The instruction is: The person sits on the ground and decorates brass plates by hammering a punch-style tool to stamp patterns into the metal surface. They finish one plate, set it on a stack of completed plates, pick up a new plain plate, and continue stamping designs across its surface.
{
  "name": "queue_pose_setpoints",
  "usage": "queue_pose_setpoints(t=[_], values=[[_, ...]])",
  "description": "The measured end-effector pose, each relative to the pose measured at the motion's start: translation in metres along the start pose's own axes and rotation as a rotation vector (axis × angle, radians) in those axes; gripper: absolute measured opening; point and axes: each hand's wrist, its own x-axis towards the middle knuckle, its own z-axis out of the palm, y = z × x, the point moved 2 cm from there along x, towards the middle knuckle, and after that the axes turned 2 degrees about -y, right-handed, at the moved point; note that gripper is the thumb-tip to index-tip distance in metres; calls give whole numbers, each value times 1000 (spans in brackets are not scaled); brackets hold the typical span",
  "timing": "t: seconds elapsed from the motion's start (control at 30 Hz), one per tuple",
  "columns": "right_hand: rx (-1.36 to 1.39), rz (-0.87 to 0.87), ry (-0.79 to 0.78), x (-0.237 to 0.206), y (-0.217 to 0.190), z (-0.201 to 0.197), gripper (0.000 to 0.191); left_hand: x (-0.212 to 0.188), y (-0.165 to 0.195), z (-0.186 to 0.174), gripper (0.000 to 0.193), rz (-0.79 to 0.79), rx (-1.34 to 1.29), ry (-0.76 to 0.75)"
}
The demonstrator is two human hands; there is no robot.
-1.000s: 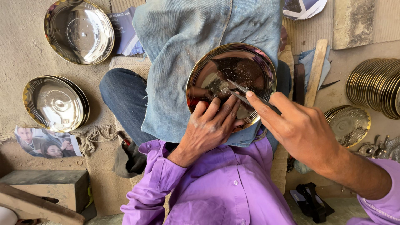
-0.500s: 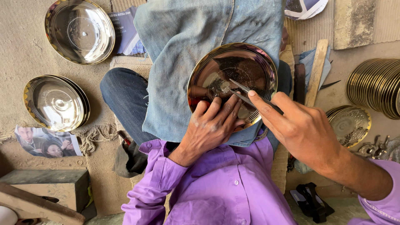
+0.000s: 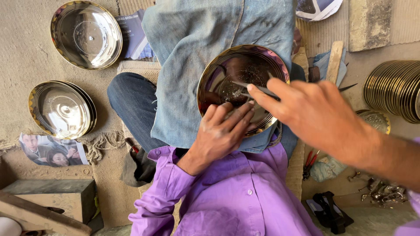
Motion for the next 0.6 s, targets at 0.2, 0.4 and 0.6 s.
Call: queue_pose_setpoints(t=[0.2, 0.4, 0.6], values=[[-304, -142, -45, 34, 15, -12, 44, 3, -31, -41, 29, -294, 19, 193], [-385, -409, 84, 55, -4, -25, 11, 27, -69, -44, 17, -357, 45, 74], [-279, -486, -42, 74, -7, -29, 15, 31, -72, -32, 9, -366, 36, 10]])
